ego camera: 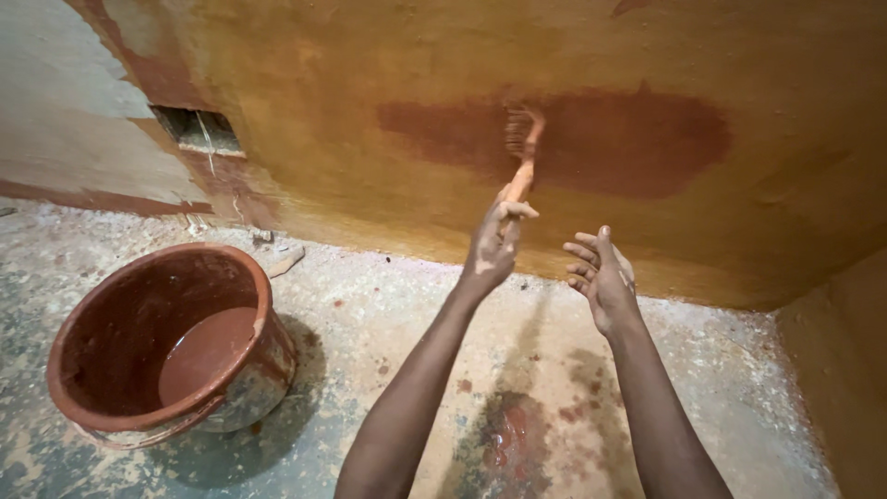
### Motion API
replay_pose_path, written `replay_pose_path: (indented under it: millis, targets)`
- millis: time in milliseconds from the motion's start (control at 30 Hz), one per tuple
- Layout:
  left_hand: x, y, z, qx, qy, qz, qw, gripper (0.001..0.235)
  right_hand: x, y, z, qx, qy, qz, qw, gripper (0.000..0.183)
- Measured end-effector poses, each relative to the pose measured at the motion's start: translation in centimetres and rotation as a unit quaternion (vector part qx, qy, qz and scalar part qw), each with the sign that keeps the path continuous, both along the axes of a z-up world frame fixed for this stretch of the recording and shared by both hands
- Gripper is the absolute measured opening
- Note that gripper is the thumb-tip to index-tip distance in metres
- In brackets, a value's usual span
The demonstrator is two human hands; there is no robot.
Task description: The person paints a wall with reddish-brown paint using a brush. They repeatedly dip the brush into a bucket of paint and apply it to the wall surface in broad strokes.
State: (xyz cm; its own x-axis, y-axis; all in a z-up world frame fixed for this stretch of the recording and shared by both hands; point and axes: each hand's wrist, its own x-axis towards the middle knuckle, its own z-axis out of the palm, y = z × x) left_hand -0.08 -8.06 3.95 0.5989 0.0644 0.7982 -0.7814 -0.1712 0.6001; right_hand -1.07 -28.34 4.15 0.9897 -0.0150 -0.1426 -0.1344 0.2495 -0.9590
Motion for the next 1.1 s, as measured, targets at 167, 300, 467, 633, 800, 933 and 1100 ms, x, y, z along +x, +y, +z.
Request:
replay_pose_path:
  millis: [167, 300, 467, 633, 800, 933, 1100]
  targets:
    - [-1.1, 5.3, 1.9, -0.140, 0.058, -0.101, 0.983, 0.021, 0.3, -0.4, -0.6, 0.005, 0.011, -0.001, 1.000, 0.061]
    - [-1.6, 7.9, 1.3, -0.211, 0.177, 0.142, 0.951, 0.013, 0.6, -0.8, -1.2, 0.013, 0.014, -0.004, 1.000, 0.060]
    - [-0.3, 6.4, -0.8, -0.203, 0.057, 0.256, 0.943, 0.015, 0.6, -0.5, -1.2, 0.005, 0.012, -0.004, 1.000, 0.061]
    - [1.3, 3.6, -2.5, -0.117, -0.007, 0.141, 0.983, 0.021, 0.2, -0.5, -1.0, -0.008, 0.014, -0.004, 1.000, 0.062]
    - [0.4, 1.8, -1.6, -0.138, 0.084, -0.135, 0.978, 0.022, 0.3, -0.1, -1.2, 0.003, 0.011, 0.006, 1.000, 0.061]
    - [-0.1, 3.4, 0.7, -0.118, 0.074, -0.145, 0.980, 0.018, 0.6, 0.6, -1.3, 0.010, 0.011, 0.009, 1.000, 0.061]
    - [-1.1, 7.6, 1.0, -0.073, -0.052, 0.108, 0.990, 0.024, 0.5, 0.7, -1.1, -0.002, 0.008, 0.003, 1.000, 0.061]
